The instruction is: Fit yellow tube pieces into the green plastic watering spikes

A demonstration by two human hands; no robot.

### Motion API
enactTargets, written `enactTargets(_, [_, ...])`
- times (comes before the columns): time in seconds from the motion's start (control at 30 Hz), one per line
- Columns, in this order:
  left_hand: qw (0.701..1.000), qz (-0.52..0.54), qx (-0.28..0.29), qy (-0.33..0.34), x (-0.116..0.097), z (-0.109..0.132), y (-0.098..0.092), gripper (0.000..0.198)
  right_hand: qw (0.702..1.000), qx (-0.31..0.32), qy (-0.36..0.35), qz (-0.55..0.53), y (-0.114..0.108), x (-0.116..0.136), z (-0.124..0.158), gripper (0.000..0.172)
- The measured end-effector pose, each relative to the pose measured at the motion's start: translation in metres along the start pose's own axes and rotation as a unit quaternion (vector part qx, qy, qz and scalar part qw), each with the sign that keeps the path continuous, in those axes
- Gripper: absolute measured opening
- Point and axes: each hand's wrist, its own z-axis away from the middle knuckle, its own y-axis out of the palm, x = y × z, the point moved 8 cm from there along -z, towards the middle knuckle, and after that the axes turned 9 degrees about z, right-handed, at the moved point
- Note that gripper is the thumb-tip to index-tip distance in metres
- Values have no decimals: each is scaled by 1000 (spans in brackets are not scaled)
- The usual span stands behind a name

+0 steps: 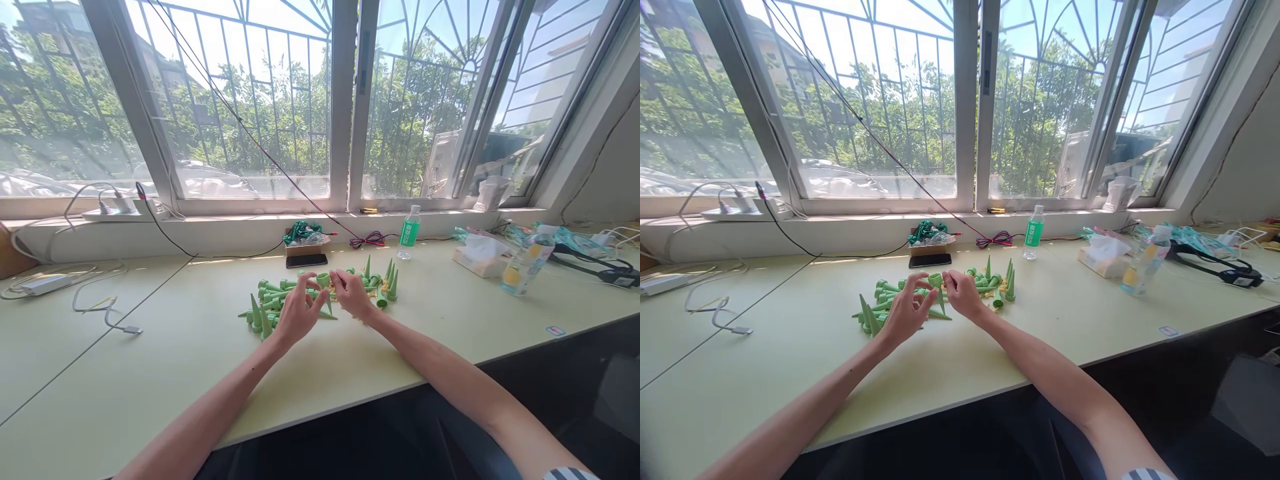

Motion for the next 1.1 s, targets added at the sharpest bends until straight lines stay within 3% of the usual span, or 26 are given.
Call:
enactTargets(0.1, [997,46,-32,-45,7,-2,-6,35,1000,-7,-5,5,0,0,0,41])
enactTargets(0.17, [990,95,-32,-102,17,-2,-5,46,1000,-10,-9,9,-1,1,1,41])
enactTargets(0.3, [946,227,45,-225,33,2,15,64,1000,-1,-18,6,1,3,2,40])
enactTargets(0.4, [913,292,96,-266,33,7,28,68,1000,12,-29,-2,4,6,3,39])
enactTargets(0.67, [871,357,120,-315,41,13,34,73,998,37,-50,-9,8,10,7,40])
enactTargets(1.1, [858,381,153,-308,38,15,35,68,997,53,-41,-24,9,6,4,39])
